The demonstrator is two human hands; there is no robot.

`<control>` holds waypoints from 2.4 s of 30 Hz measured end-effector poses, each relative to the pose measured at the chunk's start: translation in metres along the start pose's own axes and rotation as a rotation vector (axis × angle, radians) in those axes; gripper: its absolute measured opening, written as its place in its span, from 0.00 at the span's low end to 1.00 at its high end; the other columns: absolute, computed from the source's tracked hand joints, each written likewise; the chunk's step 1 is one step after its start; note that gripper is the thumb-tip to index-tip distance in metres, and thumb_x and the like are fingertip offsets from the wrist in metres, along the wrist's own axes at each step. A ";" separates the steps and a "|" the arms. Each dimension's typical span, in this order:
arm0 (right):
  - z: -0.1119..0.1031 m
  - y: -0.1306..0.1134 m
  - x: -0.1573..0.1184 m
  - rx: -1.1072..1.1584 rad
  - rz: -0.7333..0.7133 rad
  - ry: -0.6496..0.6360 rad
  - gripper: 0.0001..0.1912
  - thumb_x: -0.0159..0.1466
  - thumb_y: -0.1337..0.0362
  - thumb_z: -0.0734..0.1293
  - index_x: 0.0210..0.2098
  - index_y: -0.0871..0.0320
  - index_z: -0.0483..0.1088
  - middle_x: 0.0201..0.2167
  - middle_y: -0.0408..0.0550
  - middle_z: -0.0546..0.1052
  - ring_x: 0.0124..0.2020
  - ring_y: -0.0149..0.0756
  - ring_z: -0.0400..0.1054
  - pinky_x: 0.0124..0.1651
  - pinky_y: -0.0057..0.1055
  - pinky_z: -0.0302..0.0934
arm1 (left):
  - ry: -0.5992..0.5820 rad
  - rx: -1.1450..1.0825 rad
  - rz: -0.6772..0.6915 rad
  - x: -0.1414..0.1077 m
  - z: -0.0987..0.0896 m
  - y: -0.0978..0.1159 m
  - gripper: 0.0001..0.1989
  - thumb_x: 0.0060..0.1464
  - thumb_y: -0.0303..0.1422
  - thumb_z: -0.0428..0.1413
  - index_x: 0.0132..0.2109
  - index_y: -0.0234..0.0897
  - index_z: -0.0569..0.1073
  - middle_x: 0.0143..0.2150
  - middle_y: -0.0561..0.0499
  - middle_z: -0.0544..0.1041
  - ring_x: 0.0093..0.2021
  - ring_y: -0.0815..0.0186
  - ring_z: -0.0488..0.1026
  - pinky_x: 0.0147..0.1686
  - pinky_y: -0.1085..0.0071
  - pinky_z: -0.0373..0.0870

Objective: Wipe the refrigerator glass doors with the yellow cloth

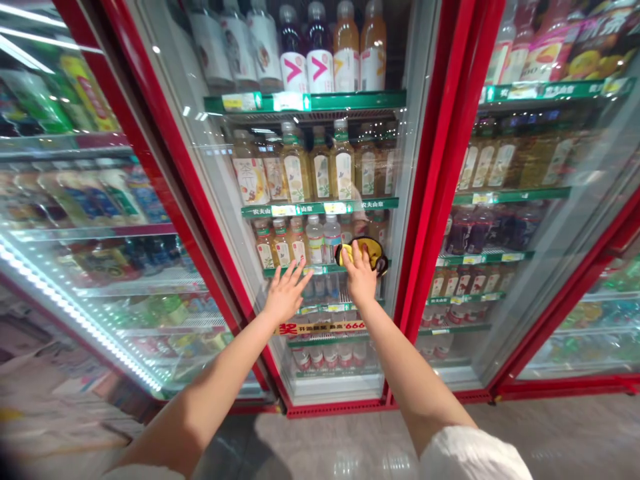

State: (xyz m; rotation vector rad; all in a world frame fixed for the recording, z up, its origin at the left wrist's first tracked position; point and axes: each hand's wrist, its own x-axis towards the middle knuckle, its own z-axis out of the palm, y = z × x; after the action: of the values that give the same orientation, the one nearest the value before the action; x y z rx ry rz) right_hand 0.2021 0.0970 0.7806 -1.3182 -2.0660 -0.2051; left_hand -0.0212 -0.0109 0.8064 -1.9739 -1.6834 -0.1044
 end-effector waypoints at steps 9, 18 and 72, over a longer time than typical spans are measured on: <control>0.009 0.007 -0.032 -0.017 -0.028 -0.091 0.35 0.70 0.73 0.56 0.72 0.42 0.55 0.77 0.48 0.48 0.76 0.50 0.43 0.65 0.54 0.60 | 0.030 -0.007 -0.006 -0.018 0.001 -0.035 0.43 0.53 0.30 0.61 0.74 0.51 0.56 0.79 0.49 0.40 0.78 0.51 0.39 0.74 0.43 0.36; 0.025 -0.082 -0.031 -0.006 -0.027 -0.175 0.36 0.71 0.66 0.56 0.76 0.44 0.42 0.78 0.51 0.40 0.77 0.55 0.36 0.58 0.63 0.66 | 0.067 -0.013 0.013 -0.027 0.009 -0.058 0.43 0.55 0.33 0.62 0.74 0.53 0.55 0.79 0.51 0.41 0.78 0.50 0.37 0.74 0.43 0.41; 0.070 -0.188 -0.020 -0.005 -0.158 0.191 0.37 0.66 0.73 0.59 0.71 0.39 0.58 0.74 0.45 0.57 0.74 0.50 0.51 0.63 0.55 0.58 | 0.163 -0.076 -0.213 -0.123 0.061 -0.133 0.45 0.60 0.25 0.51 0.77 0.38 0.37 0.78 0.40 0.46 0.78 0.55 0.43 0.73 0.44 0.48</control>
State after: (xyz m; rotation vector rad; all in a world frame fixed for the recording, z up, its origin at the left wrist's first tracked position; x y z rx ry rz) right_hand 0.0157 0.0247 0.7557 -1.0931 -2.0072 -0.3903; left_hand -0.1891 -0.0836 0.7525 -1.7800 -1.7985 -0.4012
